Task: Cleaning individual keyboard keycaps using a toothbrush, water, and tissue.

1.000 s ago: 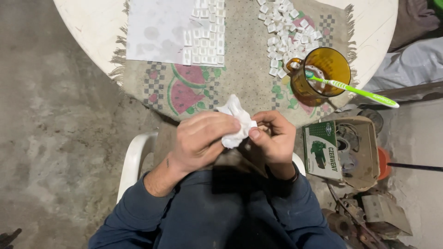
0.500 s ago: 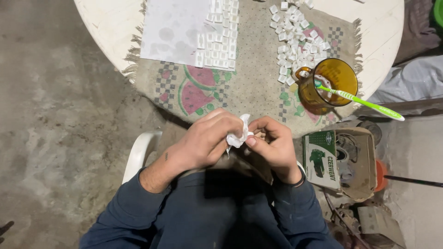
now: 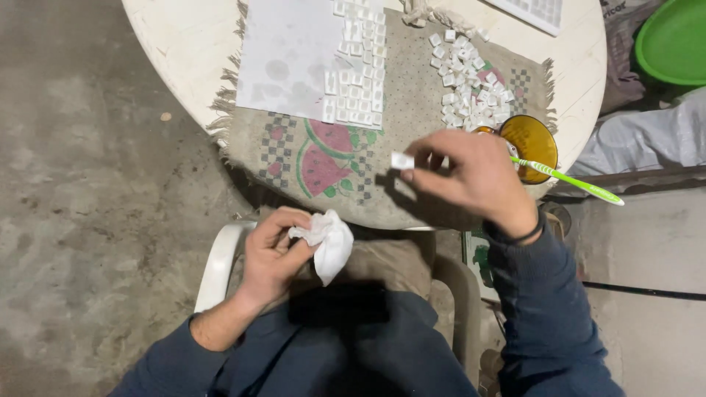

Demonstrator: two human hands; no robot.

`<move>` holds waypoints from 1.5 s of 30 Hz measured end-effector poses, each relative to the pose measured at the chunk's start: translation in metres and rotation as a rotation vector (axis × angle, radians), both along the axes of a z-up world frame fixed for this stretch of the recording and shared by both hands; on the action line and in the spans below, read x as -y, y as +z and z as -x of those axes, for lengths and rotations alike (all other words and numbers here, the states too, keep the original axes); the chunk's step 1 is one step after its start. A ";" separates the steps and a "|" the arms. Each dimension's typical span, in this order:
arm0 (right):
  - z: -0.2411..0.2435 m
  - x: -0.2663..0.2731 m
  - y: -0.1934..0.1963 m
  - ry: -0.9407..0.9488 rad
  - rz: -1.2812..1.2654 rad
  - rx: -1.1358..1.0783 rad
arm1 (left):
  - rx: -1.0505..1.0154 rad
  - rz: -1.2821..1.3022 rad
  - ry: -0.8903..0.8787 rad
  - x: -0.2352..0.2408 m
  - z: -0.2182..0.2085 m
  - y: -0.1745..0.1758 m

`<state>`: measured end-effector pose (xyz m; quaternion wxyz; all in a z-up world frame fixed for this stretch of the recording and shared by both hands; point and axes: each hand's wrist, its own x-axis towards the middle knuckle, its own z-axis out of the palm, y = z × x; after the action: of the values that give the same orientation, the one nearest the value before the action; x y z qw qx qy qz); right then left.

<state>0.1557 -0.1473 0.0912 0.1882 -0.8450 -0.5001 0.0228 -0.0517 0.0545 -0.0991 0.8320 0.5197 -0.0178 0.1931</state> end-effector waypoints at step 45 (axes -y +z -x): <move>-0.112 -0.130 -0.047 -0.215 0.261 0.228 | -0.201 -0.254 -0.234 -0.019 -0.003 -0.009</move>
<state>0.2675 -0.0171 0.0443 0.0205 -0.9079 -0.4177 -0.0286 -0.0490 0.0739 -0.1080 0.7742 0.6315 -0.0193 0.0382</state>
